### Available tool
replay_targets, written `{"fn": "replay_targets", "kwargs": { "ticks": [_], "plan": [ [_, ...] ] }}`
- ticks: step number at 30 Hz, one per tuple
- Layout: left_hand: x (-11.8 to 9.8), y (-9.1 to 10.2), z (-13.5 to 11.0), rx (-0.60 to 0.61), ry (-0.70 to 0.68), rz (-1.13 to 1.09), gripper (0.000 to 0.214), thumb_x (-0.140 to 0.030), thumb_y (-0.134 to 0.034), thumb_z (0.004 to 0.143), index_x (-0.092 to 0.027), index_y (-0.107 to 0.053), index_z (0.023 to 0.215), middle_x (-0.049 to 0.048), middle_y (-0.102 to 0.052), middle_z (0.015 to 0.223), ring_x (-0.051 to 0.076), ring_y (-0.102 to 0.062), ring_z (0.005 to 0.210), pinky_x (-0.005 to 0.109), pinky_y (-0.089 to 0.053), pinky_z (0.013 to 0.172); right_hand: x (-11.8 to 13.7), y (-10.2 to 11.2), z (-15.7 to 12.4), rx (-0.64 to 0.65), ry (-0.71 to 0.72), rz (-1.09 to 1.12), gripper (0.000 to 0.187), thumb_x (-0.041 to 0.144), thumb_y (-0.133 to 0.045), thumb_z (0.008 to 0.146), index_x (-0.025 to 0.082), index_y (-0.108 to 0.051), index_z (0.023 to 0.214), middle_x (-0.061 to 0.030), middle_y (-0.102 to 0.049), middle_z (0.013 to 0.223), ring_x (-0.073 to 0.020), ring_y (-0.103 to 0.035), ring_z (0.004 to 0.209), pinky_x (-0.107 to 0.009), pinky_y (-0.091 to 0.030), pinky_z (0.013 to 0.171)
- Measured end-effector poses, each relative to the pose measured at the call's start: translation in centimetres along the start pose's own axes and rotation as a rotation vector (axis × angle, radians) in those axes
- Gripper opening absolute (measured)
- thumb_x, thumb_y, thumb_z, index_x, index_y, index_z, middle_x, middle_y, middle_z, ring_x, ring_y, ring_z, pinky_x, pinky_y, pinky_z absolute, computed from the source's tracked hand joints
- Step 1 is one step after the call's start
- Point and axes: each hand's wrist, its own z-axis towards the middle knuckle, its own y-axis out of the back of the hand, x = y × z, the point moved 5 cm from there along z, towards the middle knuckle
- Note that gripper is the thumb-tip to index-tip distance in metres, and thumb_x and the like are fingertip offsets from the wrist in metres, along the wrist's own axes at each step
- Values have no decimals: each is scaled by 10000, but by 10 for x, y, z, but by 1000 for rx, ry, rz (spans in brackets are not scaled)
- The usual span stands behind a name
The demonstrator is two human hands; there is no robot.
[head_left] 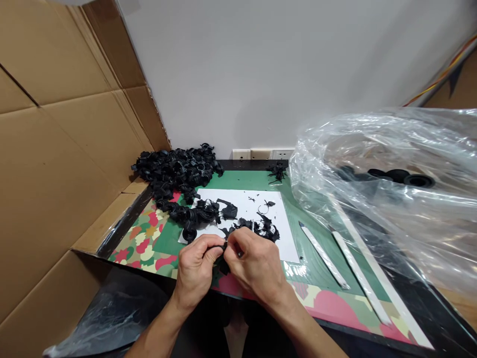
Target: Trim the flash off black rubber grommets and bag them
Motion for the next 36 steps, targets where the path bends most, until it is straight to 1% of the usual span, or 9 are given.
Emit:
{"fn": "replay_targets", "kwargs": {
  "ticks": [3,5,8,11,16,21,25,31,36],
  "plan": [
    [9,1,0,-5,245,-128,98,-175,-636,747,-172,-733,737,34,-728,698,158,-656,632,236,-539,605,-9,0,-1,29,-133,215,166,171,-512,796,176,-653,708,-3,-638,623,-109,-547,505,-212,-388,512],
    [13,1,0,-16,376,-236,85,-220,-668,723,-162,-729,718,27,-706,651,141,-619,563,228,-523,551,-11,-1,1,87,-139,378,182,193,-511,836,175,-680,770,-24,-661,683,-122,-587,577,-213,-433,551],
    [14,-1,0,-7,495,-365,136,-283,-725,670,-150,-726,700,19,-667,587,122,-566,491,219,-488,484,-12,-1,4,164,-105,514,207,210,-512,868,177,-699,787,-45,-664,726,-140,-610,653,-228,-464,580],
    [14,-4,0,22,570,-429,188,-323,-759,631,-145,-718,676,6,-623,531,106,-514,439,214,-452,441,-14,-3,6,265,-112,548,187,201,-541,844,174,-709,765,-33,-653,682,-132,-598,607,-217,-453,540],
    [14,-5,0,86,551,-380,201,-340,-718,675,-141,-697,656,12,-619,546,111,-514,457,218,-444,462,-13,-3,11,422,-168,528,180,143,-549,800,170,-707,720,18,-617,551,-96,-530,463,-190,-402,467],
    [7,0,1,136,371,-110,154,-256,-605,768,-158,-699,696,1,-609,570,120,-515,520,210,-430,504,-9,-2,16,484,-115,410,193,114,-539,784,166,-700,690,18,-614,527,-97,-528,470,-179,-380,465],
    [5,1,1,139,286,2,166,-237,-575,800,-164,-690,707,9,-620,617,128,-520,560,217,-428,541,-8,-6,14,429,-142,390,200,82,-516,738,162,-669,637,18,-611,519,-90,-509,465,-169,-366,451],
    [10,0,0,106,388,-130,155,-264,-599,767,-162,-679,682,-2,-591,561,121,-504,509,205,-430,483,-13,-16,0,335,-343,565,167,154,-499,752,162,-620,638,17,-600,492,-99,-532,445,-178,-417,444],
    [9,1,3,66,436,-207,160,-292,-638,726,-156,-679,653,-1,-589,528,117,-504,477,202,-431,450,-13,-18,-7,288,-370,637,168,227,-512,790,170,-617,673,7,-614,509,-112,-567,441,-191,-439,433]
  ]
}}
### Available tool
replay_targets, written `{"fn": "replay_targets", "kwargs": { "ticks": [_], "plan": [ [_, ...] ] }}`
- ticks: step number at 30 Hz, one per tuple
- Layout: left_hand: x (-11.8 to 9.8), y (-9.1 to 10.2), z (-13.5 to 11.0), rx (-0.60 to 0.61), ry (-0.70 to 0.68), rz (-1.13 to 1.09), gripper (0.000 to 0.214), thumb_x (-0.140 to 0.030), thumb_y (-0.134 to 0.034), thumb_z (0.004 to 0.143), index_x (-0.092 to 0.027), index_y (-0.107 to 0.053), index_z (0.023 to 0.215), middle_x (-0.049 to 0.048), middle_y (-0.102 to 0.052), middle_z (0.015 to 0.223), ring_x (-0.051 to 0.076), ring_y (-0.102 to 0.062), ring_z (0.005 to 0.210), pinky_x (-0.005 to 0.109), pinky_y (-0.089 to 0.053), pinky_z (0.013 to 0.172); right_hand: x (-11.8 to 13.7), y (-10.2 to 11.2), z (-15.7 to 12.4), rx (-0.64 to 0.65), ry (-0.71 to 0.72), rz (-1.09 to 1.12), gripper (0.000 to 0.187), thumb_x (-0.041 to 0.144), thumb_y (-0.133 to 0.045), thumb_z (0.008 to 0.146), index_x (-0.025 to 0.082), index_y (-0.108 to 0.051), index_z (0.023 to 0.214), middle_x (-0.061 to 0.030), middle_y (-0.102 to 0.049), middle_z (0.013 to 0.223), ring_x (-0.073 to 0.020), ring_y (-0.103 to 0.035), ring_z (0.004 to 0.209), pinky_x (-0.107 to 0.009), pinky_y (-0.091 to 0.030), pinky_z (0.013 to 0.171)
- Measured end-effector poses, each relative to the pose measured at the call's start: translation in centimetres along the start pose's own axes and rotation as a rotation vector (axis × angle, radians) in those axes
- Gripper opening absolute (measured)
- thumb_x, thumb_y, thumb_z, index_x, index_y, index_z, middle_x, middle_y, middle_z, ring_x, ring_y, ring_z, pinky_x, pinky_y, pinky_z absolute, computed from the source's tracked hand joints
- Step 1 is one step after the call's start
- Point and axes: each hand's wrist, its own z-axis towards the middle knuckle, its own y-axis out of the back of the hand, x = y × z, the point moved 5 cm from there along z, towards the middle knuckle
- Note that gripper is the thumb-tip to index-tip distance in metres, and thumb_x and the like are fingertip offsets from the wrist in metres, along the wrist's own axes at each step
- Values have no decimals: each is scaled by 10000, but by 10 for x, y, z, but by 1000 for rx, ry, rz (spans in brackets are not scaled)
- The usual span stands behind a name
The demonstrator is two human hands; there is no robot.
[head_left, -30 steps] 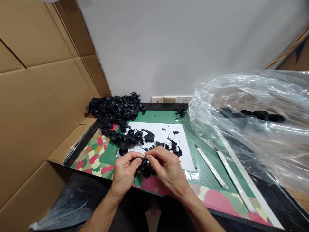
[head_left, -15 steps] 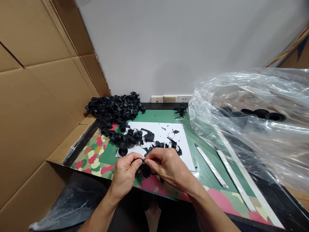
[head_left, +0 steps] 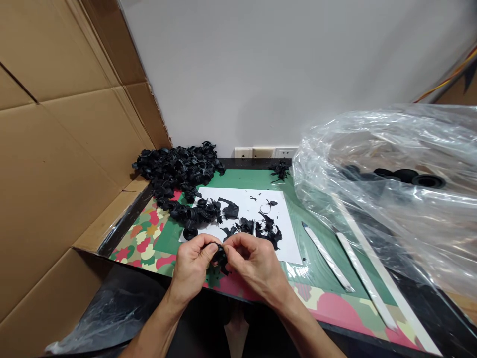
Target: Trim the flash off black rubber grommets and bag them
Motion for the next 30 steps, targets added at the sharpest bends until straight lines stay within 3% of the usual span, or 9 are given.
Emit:
{"fn": "replay_targets", "kwargs": {
  "ticks": [4,6,11,16,24,30],
  "plan": [
    [-3,1,-1,-25,-34,17,137,-275,-637,727,-160,-687,671,7,-621,562,128,-532,506,212,-451,478,3,4,-3,-68,72,-16,189,267,-524,812,170,-624,685,-12,-625,575,-118,-584,485,-208,-467,475],
    [-4,1,-2,-20,-54,36,129,-260,-625,745,-164,-698,697,14,-645,593,140,-561,544,221,-469,512,4,6,-3,-43,60,-6,207,283,-525,816,165,-626,679,-12,-616,570,-116,-574,494,-209,-459,483],
    [-6,-1,-4,-25,-135,89,118,-219,-616,757,-172,-722,736,46,-711,720,182,-636,682,256,-504,633,-2,6,2,127,-182,214,221,343,-567,785,156,-618,679,24,-565,472,-94,-508,413,-191,-414,418],
    [-7,-1,-6,-73,-230,162,114,-194,-609,767,-179,-719,740,56,-730,774,204,-667,759,283,-514,706,-2,5,5,115,-293,230,159,260,-599,699,143,-621,594,46,-495,409,-73,-432,360,-172,-344,361],
    [-11,-3,-10,-85,-405,280,143,-136,-573,810,-195,-695,765,51,-730,802,194,-676,771,284,-523,732,-1,4,7,88,-257,132,136,201,-541,672,150,-613,570,40,-513,430,-75,-428,380,-176,-314,377],
    [-19,-8,-17,-71,-583,423,178,-87,-543,828,-195,-683,814,66,-726,832,194,-680,805,293,-532,770,3,5,8,86,-90,-137,156,187,-490,661,173,-572,530,24,-540,501,-94,-455,470,-199,-356,473]
  ]
}}
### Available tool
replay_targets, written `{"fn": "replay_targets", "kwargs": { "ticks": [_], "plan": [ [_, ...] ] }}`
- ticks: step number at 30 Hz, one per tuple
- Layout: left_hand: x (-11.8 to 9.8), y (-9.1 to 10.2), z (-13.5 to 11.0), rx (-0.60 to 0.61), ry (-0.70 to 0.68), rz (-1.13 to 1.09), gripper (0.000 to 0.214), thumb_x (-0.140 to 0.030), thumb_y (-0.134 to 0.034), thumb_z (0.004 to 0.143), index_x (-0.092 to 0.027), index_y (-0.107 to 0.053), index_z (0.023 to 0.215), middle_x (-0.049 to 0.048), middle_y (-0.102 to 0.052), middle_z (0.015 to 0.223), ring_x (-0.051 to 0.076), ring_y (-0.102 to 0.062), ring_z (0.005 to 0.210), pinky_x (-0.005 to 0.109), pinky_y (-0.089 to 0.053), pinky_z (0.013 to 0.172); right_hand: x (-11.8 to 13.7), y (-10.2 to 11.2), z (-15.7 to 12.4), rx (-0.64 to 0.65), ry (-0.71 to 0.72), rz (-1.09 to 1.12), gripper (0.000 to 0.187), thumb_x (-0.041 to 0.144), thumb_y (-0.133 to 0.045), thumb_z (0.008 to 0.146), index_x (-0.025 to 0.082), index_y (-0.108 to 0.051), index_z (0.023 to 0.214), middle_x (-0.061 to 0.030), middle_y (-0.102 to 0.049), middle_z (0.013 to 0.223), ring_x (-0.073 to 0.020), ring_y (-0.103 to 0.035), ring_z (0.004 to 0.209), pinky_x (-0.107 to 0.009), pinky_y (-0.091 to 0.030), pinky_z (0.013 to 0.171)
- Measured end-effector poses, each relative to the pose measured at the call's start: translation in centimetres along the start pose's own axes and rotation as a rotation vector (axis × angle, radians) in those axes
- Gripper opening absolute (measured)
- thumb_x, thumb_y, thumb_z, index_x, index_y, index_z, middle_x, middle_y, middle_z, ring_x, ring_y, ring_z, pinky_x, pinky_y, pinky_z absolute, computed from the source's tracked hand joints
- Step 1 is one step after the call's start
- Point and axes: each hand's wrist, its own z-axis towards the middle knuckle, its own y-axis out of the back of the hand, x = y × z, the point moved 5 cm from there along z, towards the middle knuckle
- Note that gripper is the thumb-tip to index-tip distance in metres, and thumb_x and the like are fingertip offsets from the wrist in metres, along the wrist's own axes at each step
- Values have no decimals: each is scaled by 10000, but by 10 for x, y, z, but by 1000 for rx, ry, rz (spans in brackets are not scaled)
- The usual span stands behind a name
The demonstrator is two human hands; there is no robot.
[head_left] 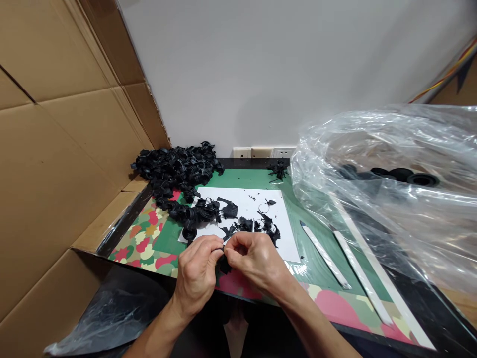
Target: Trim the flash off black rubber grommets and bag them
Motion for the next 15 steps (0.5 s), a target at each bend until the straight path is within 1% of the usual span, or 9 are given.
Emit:
{"fn": "replay_targets", "kwargs": {
  "ticks": [2,4,6,8,11,13,15],
  "plan": [
    [-1,-1,0,8,-20,25,183,-84,-537,830,-194,-683,816,68,-728,838,195,-681,808,293,-532,778,1,-1,-2,-63,43,-96,154,185,-484,657,182,-552,519,24,-537,504,-99,-455,477,-208,-355,491],
    [1,-2,1,20,-11,15,182,-86,-533,833,-189,-682,818,67,-727,833,188,-679,798,284,-531,769,3,-2,-5,-158,82,-168,163,191,-479,666,188,-541,516,23,-529,499,-104,-449,473,-213,-343,486],
    [3,-3,1,32,20,-28,173,-94,-536,834,-183,-682,808,61,-725,822,179,-675,780,272,-529,753,4,0,-7,-246,104,-210,174,201,-476,680,191,-538,518,21,-522,494,-107,-446,464,-217,-332,477],
    [6,-3,1,41,70,-99,160,-110,-549,827,-181,-687,791,53,-725,811,174,-674,771,261,-527,735,2,3,-8,-299,92,-201,174,215,-481,686,191,-543,525,23,-515,490,-109,-443,455,-219,-331,470],
    [15,-1,0,37,212,-227,149,-147,-563,821,-181,-701,778,43,-732,791,172,-675,757,247,-523,697,-7,11,-7,-313,15,-58,159,246,-498,690,188,-556,553,27,-517,497,-112,-453,460,-216,-352,466],
    [22,0,-1,29,317,-310,141,-181,-577,818,-178,-712,773,44,-735,786,174,-672,753,247,-520,691,-13,14,-7,-298,-43,44,153,266,-509,692,185,-558,571,29,-516,502,-114,-456,463,-215,-358,456],
    [27,0,-1,14,387,-379,129,-212,-606,806,-175,-723,764,50,-738,793,176,-668,763,250,-515,713,-18,15,-8,-269,-83,93,161,282,-515,706,185,-554,584,32,-507,503,-115,-453,461,-216,-357,445]
  ]
}}
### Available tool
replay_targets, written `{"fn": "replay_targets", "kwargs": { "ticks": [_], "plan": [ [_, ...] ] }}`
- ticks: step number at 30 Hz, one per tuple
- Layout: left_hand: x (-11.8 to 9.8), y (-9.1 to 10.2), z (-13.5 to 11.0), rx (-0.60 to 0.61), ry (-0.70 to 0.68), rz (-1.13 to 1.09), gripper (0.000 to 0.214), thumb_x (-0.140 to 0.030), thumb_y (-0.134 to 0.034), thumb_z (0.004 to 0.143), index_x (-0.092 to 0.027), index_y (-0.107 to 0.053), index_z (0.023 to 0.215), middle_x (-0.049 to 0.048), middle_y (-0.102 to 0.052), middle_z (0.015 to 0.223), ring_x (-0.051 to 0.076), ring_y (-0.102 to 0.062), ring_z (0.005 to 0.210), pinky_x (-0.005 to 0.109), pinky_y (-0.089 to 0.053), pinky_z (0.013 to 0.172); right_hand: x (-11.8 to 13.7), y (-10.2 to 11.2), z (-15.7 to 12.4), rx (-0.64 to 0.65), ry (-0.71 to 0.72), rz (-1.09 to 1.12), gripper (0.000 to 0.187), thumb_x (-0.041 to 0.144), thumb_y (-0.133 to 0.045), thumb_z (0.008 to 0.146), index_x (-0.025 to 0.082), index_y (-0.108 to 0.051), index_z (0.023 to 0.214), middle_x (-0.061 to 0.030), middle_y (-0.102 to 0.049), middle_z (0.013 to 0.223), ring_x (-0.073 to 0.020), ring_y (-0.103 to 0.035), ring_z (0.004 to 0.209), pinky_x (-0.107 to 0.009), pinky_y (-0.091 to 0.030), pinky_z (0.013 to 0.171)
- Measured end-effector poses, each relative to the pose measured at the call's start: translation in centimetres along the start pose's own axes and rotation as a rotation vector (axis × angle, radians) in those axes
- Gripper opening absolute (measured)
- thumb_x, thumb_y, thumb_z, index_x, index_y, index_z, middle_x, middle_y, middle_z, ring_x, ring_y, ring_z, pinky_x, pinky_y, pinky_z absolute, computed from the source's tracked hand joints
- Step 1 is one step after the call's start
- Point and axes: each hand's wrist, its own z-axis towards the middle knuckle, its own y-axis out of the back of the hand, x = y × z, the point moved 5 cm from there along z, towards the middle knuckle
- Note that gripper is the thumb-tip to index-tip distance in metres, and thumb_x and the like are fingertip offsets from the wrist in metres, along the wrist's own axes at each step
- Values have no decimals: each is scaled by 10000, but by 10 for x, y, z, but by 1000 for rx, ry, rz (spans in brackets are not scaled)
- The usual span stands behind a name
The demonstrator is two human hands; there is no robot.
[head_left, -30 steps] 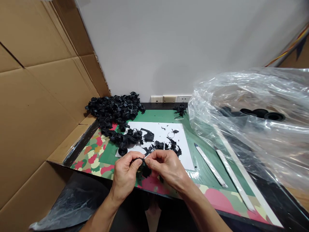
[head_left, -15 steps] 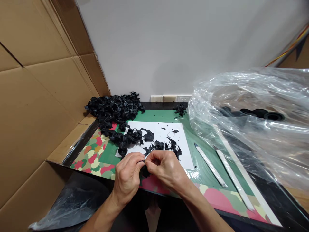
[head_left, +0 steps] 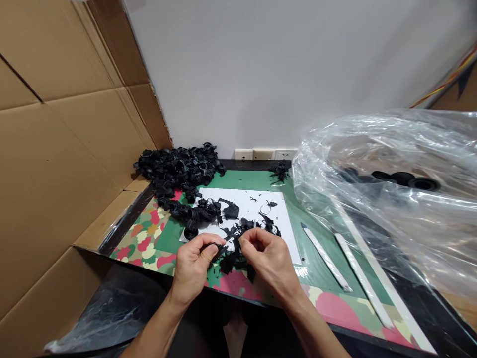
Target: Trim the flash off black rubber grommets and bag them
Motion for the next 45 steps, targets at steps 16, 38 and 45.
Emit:
{"fn": "replay_targets", "kwargs": {
  "ticks": [16,38,45],
  "plan": [
    [14,-3,-1,-68,457,-411,334,-410,-827,569,-110,-732,680,66,-683,632,97,-579,464,137,-258,367,-6,0,-1,119,78,-1101,179,260,-485,933,257,-664,947,-49,-616,873,-182,-630,698,-245,-242,463],
    [16,0,-2,-114,467,-357,287,-367,-809,556,-126,-723,685,35,-646,582,105,-563,463,152,-258,378,-10,53,-10,-196,162,567,347,290,-765,694,237,-617,1004,-15,-580,829,-153,-575,694,-313,-500,652],
    [14,-1,-2,-102,412,-329,281,-379,-791,595,-126,-721,698,27,-629,570,110,-548,467,162,-264,379,-4,20,-9,-5,131,732,331,516,-645,806,211,-673,932,23,-500,593,-139,-526,566,-296,-469,539]
  ]
}}
